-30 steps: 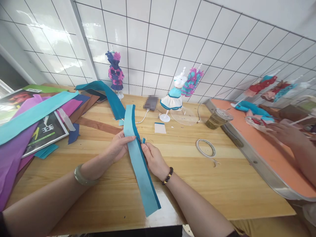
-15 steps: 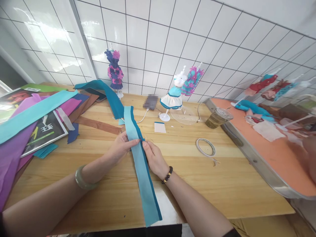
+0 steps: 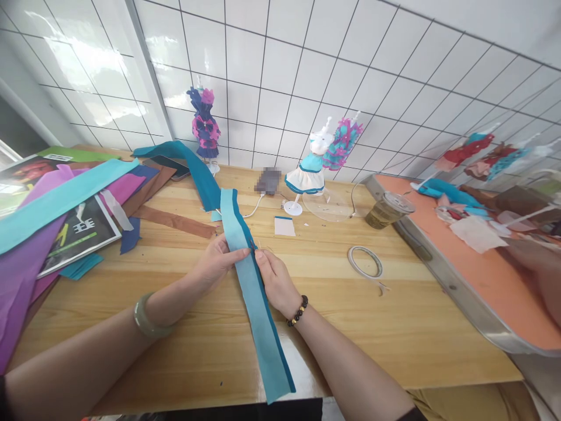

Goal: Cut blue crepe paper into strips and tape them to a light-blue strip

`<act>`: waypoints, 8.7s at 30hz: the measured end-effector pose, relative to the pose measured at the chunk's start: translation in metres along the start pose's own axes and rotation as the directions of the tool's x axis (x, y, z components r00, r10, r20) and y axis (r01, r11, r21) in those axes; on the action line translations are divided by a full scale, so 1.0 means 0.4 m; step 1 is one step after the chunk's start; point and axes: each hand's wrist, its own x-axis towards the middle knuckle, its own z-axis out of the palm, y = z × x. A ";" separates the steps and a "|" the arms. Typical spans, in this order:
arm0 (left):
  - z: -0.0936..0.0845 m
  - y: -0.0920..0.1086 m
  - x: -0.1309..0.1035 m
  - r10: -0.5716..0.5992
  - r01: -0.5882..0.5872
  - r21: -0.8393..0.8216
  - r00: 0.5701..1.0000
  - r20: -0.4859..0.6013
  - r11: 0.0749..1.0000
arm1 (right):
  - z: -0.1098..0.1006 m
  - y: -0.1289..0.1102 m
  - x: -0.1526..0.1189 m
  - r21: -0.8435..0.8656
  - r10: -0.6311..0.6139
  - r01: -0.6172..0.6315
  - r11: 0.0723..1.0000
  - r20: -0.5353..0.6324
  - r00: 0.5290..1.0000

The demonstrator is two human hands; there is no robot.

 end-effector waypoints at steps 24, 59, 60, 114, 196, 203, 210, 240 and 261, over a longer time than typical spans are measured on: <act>-0.005 -0.004 0.002 -0.030 0.030 -0.033 1.000 -0.005 0.999 | -0.002 0.007 0.000 -0.037 -0.006 0.006 0.999 -0.001 1.000; -0.003 0.010 -0.001 -0.007 0.004 -0.065 0.999 -0.035 0.998 | 0.000 -0.001 -0.005 0.029 0.037 -0.037 0.999 0.033 0.999; -0.005 0.011 0.000 -0.008 0.005 -0.071 0.999 -0.042 0.997 | -0.001 -0.002 -0.005 0.034 0.038 -0.039 0.999 0.038 0.999; -0.002 -0.007 0.001 0.047 -0.048 0.022 0.999 0.025 0.999 | -0.005 0.000 -0.001 -0.004 0.027 -0.027 1.000 0.011 1.000; -0.004 0.014 0.004 -0.106 0.096 -0.158 0.993 -0.056 0.983 | 0.004 -0.009 -0.009 0.053 0.177 -0.181 0.982 0.079 0.981; -0.007 0.013 0.010 -0.076 0.057 -0.176 0.992 -0.104 0.983 | 0.007 0.003 -0.007 0.042 0.167 -0.171 0.984 0.083 0.982; -0.008 0.000 0.005 -0.030 0.023 -0.111 0.997 -0.067 0.994 | 0.006 0.006 -0.003 -0.009 0.027 -0.027 1.000 0.031 0.999; -0.001 -0.010 0.004 0.023 -0.025 -0.054 0.999 -0.042 0.998 | 0.003 -0.003 -0.004 -0.009 0.032 -0.032 0.999 0.007 0.999; 0.002 0.002 -0.001 -0.024 0.020 -0.074 0.999 -0.044 0.997 | 0.001 0.007 -0.002 -0.045 0.031 -0.031 0.999 -0.004 1.000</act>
